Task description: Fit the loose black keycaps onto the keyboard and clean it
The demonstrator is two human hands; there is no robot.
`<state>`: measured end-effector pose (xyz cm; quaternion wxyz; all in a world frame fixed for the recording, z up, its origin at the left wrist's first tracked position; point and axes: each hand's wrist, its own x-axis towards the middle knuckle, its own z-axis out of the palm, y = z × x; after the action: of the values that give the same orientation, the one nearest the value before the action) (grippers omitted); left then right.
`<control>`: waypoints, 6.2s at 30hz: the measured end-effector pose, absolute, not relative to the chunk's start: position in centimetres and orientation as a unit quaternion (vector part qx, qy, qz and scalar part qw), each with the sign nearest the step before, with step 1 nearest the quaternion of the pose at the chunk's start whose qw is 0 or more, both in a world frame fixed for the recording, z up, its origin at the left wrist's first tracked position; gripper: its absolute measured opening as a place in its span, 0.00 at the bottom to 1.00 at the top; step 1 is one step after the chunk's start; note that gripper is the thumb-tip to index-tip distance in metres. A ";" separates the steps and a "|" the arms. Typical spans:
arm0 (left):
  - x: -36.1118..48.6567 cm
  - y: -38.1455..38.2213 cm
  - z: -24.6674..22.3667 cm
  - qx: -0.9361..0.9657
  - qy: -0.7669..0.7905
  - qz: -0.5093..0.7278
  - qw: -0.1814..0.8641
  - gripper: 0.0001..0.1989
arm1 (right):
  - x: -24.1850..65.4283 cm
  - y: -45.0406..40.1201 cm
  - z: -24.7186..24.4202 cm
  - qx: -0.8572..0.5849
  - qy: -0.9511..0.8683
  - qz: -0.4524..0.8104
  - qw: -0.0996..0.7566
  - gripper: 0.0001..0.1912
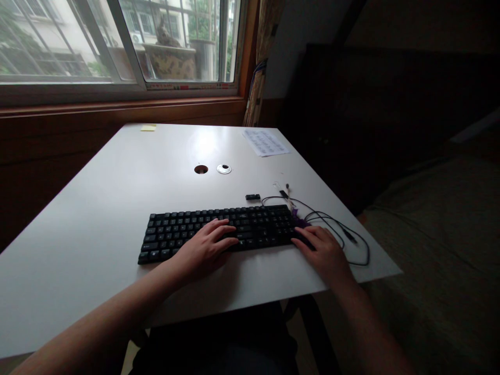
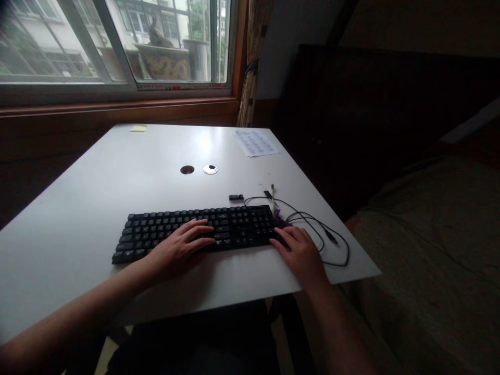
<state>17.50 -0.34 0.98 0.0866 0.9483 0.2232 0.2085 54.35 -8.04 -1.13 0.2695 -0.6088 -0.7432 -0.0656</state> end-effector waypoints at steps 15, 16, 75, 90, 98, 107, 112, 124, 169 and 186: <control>17.5 -0.3 0.8 0.949 0.228 0.199 0.085 0.17 | 55.3 -8.1 -1.4 -0.589 -0.763 -0.053 0.262 0.15; 17.5 -0.3 0.8 0.949 0.229 0.200 0.087 0.17 | 55.2 -8.1 -1.4 -0.593 -0.761 -0.052 0.260 0.15; 17.2 -0.1 0.6 0.951 0.220 0.189 0.104 0.22 | 53.7 -6.7 -1.1 -0.640 -0.682 -0.059 0.349 0.10; 17.4 -0.2 0.6 0.950 0.223 0.197 0.098 0.19 | 55.8 -7.1 -2.0 -0.611 -0.722 0.029 0.324 0.14; 17.4 -0.3 0.8 0.950 0.226 0.193 0.094 0.17 | 55.7 -7.1 -1.9 -0.611 -0.717 0.029 0.334 0.11; 17.3 -0.2 0.8 0.951 0.223 0.192 0.095 0.18 | 55.4 -7.9 -1.8 -0.609 -0.711 0.018 0.352 0.10; 17.2 -0.1 0.7 0.953 0.217 0.188 0.097 0.21 | 55.1 -7.8 -1.8 -0.602 -0.727 0.004 0.330 0.14; 17.1 -0.1 0.9 0.952 0.216 0.182 0.116 0.23 | 55.0 -7.7 -1.9 -0.604 -0.736 -0.015 0.305 0.16; 17.2 -0.2 0.9 0.953 0.218 0.185 0.099 0.21 | 55.1 -8.1 -1.9 -0.604 -0.737 -0.037 0.301 0.13; 17.4 -0.2 0.6 0.951 0.224 0.195 0.088 0.18 | 55.3 -8.8 -1.2 -0.620 -0.698 -0.070 0.353 0.09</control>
<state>17.40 -0.25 0.59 0.0877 0.9507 0.2242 0.1954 55.33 -8.75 -1.16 0.3528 -0.6196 -0.6977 -0.0699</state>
